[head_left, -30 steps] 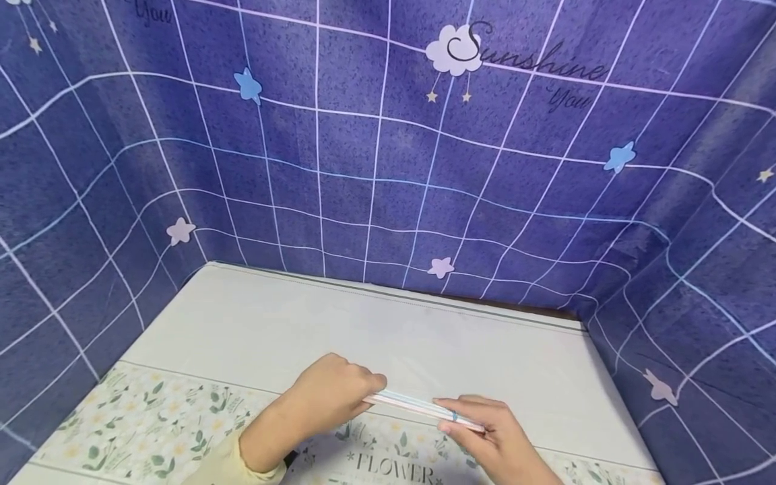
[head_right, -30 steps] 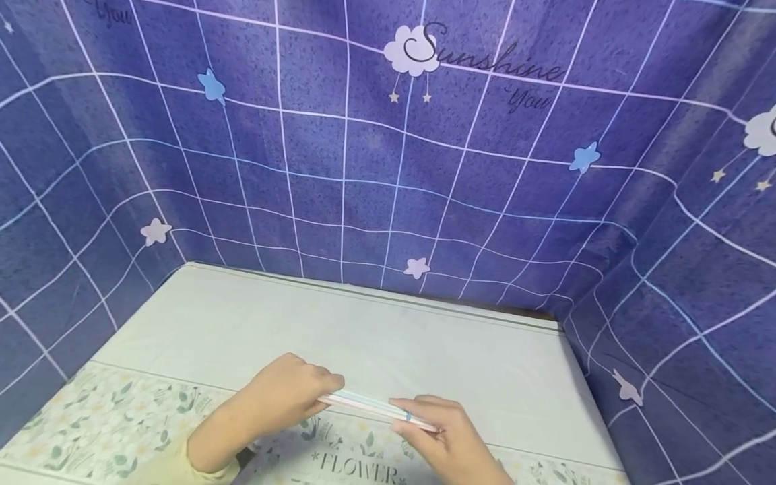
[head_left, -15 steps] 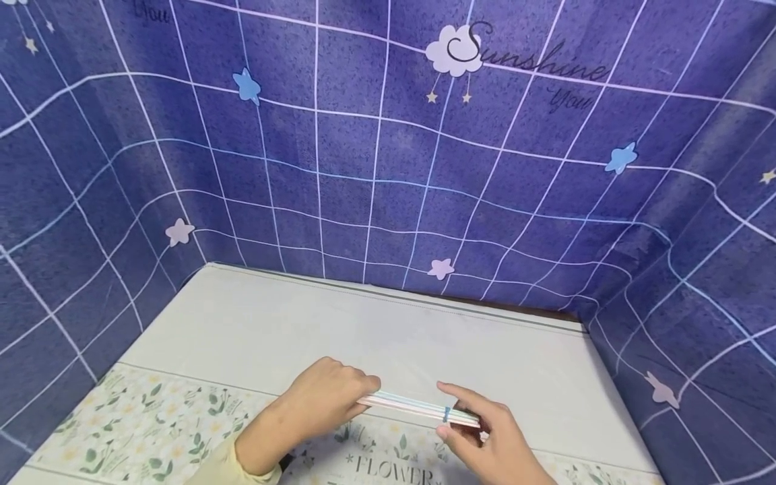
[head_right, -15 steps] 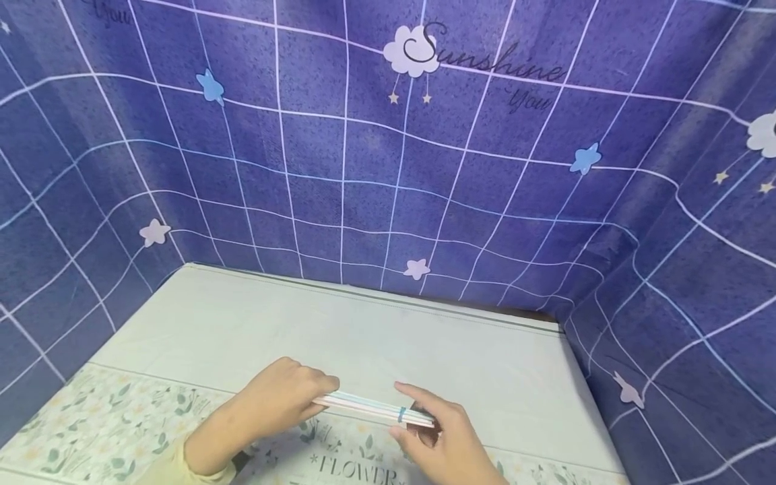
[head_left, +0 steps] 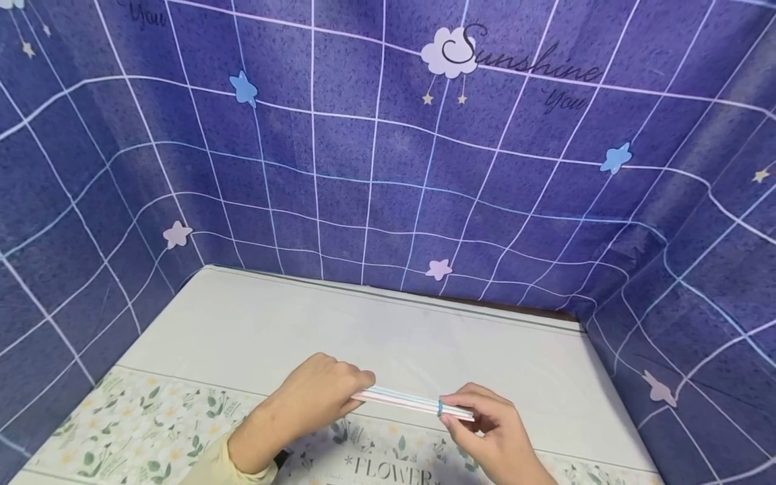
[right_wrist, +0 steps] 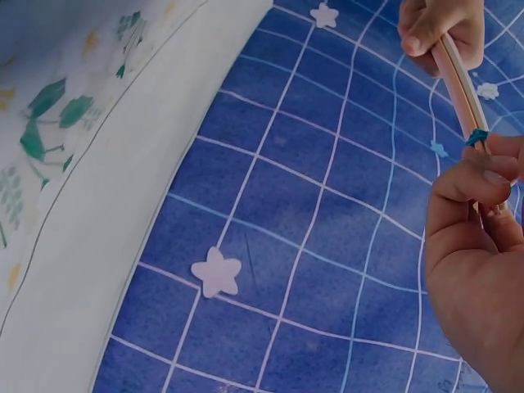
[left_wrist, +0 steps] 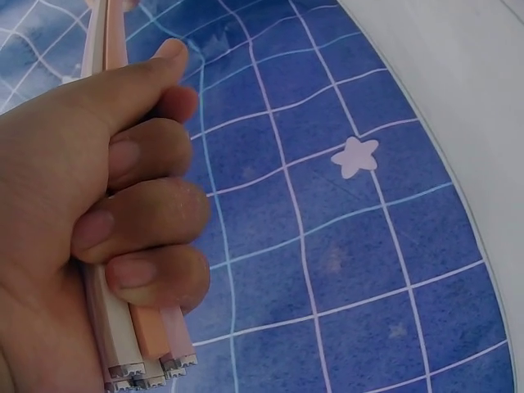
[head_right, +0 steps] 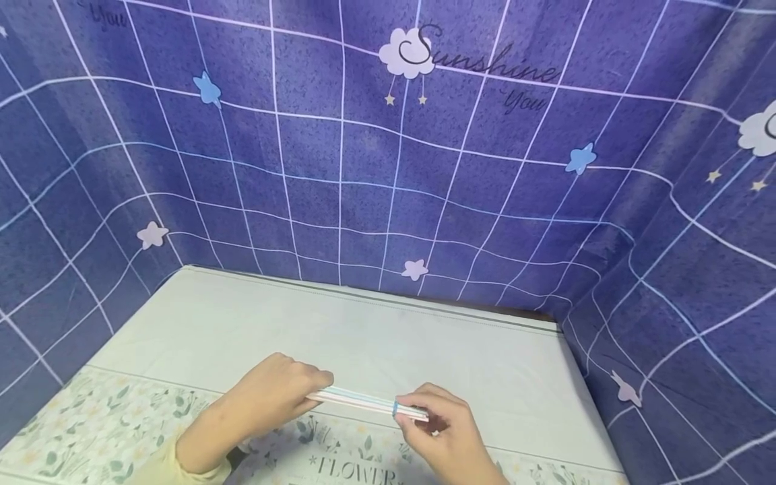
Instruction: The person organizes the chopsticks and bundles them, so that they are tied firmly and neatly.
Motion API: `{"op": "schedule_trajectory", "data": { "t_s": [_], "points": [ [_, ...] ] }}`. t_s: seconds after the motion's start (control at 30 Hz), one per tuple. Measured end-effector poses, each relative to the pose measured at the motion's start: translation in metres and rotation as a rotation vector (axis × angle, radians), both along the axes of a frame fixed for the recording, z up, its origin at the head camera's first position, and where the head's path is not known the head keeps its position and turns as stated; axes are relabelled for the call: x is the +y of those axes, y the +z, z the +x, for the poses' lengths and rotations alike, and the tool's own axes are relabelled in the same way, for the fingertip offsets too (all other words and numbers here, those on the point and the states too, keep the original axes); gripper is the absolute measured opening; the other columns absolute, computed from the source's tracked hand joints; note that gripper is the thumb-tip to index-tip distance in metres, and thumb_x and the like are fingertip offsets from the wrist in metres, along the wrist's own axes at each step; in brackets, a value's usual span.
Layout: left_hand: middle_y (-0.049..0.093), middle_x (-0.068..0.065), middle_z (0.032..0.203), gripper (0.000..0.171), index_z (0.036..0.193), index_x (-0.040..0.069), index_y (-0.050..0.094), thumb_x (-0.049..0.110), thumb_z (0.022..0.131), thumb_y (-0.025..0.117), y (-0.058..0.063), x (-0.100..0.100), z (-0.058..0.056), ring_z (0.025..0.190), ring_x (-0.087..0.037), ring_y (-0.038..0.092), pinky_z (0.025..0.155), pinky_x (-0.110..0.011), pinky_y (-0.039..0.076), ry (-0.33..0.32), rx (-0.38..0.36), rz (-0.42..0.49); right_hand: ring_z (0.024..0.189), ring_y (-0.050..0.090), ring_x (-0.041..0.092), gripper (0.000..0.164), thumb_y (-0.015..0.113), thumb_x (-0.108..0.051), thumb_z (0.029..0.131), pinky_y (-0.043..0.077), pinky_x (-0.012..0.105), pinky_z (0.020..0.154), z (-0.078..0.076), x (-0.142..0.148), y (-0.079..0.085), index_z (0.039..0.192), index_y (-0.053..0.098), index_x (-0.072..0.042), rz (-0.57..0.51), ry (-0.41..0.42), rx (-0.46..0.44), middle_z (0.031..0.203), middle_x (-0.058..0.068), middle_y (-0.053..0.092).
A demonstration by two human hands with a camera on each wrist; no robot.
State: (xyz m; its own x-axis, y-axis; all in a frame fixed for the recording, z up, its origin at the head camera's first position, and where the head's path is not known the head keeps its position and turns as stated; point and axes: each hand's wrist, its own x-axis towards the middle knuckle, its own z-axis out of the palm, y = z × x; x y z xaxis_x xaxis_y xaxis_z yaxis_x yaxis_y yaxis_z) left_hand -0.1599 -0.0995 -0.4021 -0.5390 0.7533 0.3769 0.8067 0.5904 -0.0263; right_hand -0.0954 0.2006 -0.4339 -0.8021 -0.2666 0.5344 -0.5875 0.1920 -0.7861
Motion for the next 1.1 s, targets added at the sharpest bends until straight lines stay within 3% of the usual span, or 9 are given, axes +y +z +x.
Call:
{"op": "schedule_trajectory", "data": {
  "t_s": [0.17,0.33,0.5,0.53,0.6,0.7,0.73,0.97,1.1],
  "points": [
    [0.051,0.015,0.059,0.032,0.074,0.024,0.052,0.034,0.095,0.073,0.005,-0.002,0.001,0.053,0.0,0.029,0.049,-0.021,0.031,0.011,0.012,0.006,0.075,0.057,0.002,0.039,0.066,0.017,0.092,0.055,0.022,0.053,-0.003,-0.004,0.0,0.126,0.074,-0.001,-0.007,0.042,0.049,0.097,0.008,0.066],
    [0.051,0.014,0.059,0.03,0.075,0.024,0.053,0.031,0.093,0.076,0.007,0.0,0.001,0.052,-0.001,0.029,0.048,-0.023,0.032,0.012,0.021,-0.012,0.066,0.048,0.001,0.038,0.064,0.012,0.096,0.048,0.019,0.05,-0.004,-0.003,0.001,0.13,0.073,-0.004,0.08,0.06,0.042,0.085,0.005,0.06],
    [0.061,0.013,0.062,0.024,0.079,0.024,0.059,0.026,0.089,0.081,0.007,0.005,0.002,0.051,-0.001,0.038,0.049,-0.024,0.039,0.002,0.04,-0.068,0.069,0.051,-0.007,0.033,0.066,-0.009,0.103,0.052,0.021,0.056,-0.004,-0.003,0.007,0.136,0.071,-0.007,0.212,0.092,-0.148,0.104,0.002,0.077],
    [0.063,0.013,0.063,0.023,0.08,0.024,0.06,0.026,0.088,0.082,0.006,0.006,0.002,0.051,-0.001,0.041,0.05,-0.024,0.041,0.002,0.042,-0.08,0.064,0.048,-0.009,0.035,0.066,-0.014,0.104,0.052,0.02,0.057,-0.005,-0.004,0.008,0.138,0.07,-0.01,0.25,0.092,-0.199,0.095,-0.002,0.076],
    [0.067,0.012,0.066,0.021,0.082,0.024,0.063,0.028,0.087,0.083,0.005,0.009,0.003,0.051,-0.001,0.045,0.051,-0.024,0.045,-0.001,0.048,-0.103,0.054,0.038,-0.011,0.04,0.066,-0.026,0.105,0.048,0.018,0.054,-0.005,-0.005,0.01,0.143,0.066,-0.016,0.332,0.08,-0.288,0.074,-0.012,0.067],
    [0.069,0.012,0.067,0.021,0.082,0.024,0.065,0.028,0.086,0.085,0.003,0.011,0.005,0.051,0.0,0.045,0.054,-0.024,0.048,0.0,0.049,-0.118,0.045,0.015,-0.011,0.046,0.065,-0.035,0.105,0.039,0.02,0.046,-0.005,-0.006,0.01,0.148,0.062,-0.022,0.446,0.05,-0.33,0.055,-0.019,0.029],
    [0.069,0.012,0.067,0.021,0.082,0.024,0.065,0.028,0.086,0.085,0.003,0.011,0.005,0.052,0.001,0.044,0.054,-0.024,0.048,0.002,0.043,-0.115,0.045,0.015,-0.011,0.047,0.065,-0.037,0.104,0.037,0.02,0.046,-0.004,-0.006,0.01,0.149,0.061,-0.023,0.471,0.035,-0.322,0.054,-0.019,0.021],
    [0.057,0.014,0.061,0.029,0.076,0.024,0.056,0.036,0.097,0.072,-0.002,0.009,0.005,0.053,0.0,0.033,0.049,-0.023,0.038,0.008,-0.01,-0.038,0.058,0.045,-0.011,0.032,0.074,-0.024,0.1,0.047,0.019,0.051,-0.002,-0.005,0.008,0.131,0.066,-0.024,0.38,-0.059,-0.078,0.081,-0.019,0.065],
    [0.051,0.014,0.06,0.032,0.075,0.024,0.052,0.033,0.097,0.072,-0.003,0.007,0.005,0.053,-0.001,0.032,0.049,-0.023,0.034,0.004,-0.027,-0.031,0.064,0.049,-0.007,0.028,0.075,-0.005,0.095,0.047,0.017,0.054,-0.002,-0.003,0.003,0.113,0.063,-0.022,0.273,-0.051,0.081,0.082,-0.012,0.064]
  ]
}}
